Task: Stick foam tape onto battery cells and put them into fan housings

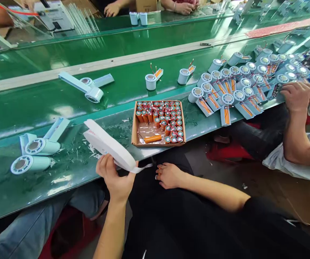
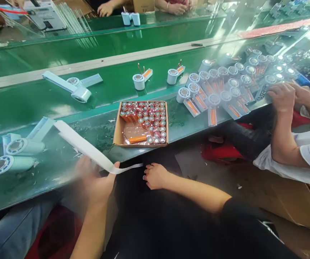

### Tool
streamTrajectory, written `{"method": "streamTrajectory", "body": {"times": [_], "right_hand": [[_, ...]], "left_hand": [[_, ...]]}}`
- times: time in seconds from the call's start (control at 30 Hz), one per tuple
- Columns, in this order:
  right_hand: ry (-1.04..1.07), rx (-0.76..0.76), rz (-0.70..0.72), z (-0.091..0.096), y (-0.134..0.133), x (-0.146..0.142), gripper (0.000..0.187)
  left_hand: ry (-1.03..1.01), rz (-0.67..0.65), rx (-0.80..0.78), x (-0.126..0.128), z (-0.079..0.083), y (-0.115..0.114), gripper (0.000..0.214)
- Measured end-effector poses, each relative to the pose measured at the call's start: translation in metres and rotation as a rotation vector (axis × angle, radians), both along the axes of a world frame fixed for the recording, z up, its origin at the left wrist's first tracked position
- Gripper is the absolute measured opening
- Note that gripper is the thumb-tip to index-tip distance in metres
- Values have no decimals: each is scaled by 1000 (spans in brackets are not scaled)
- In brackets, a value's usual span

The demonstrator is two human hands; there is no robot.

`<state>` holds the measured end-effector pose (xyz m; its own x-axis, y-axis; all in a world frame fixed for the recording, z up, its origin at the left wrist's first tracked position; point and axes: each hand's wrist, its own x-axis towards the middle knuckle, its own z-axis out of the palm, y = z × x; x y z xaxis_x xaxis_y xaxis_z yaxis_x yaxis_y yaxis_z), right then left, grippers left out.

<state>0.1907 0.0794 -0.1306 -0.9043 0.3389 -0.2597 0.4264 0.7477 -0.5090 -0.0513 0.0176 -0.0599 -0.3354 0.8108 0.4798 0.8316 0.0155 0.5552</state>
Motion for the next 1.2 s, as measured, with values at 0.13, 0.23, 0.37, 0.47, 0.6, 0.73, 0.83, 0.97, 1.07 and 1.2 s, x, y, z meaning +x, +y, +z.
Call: {"method": "streamTrajectory", "body": {"times": [0.13,0.23,0.37,0.47,0.6,0.73,0.83,0.97,1.07,1.2], "right_hand": [[-4,-59,-12,2,27,-5,31],[-29,-97,-69,1,42,-5,20],[5,-206,-181,-4,51,1,25],[62,-315,-238,-6,55,10,27],[158,-382,-303,-7,55,16,35],[181,-404,-269,-4,50,19,43],[86,-427,-134,1,44,20,38],[-95,-365,67,3,30,8,28],[-211,-293,170,1,16,-10,39],[-308,-190,206,-4,1,-34,33]], "left_hand": [[3,26,12,1,9,-5,81],[-4,-7,29,1,8,-11,84],[-47,-15,18,6,1,-15,86],[-31,-19,-10,8,-1,-13,84],[-21,-20,-43,8,0,-7,83],[-17,-21,-42,8,0,-3,87],[-26,-37,-45,11,0,-2,87],[-29,-46,-77,18,-2,0,88],[-24,-58,-81,23,0,2,87],[-4,-64,-77,26,6,1,85]]}}
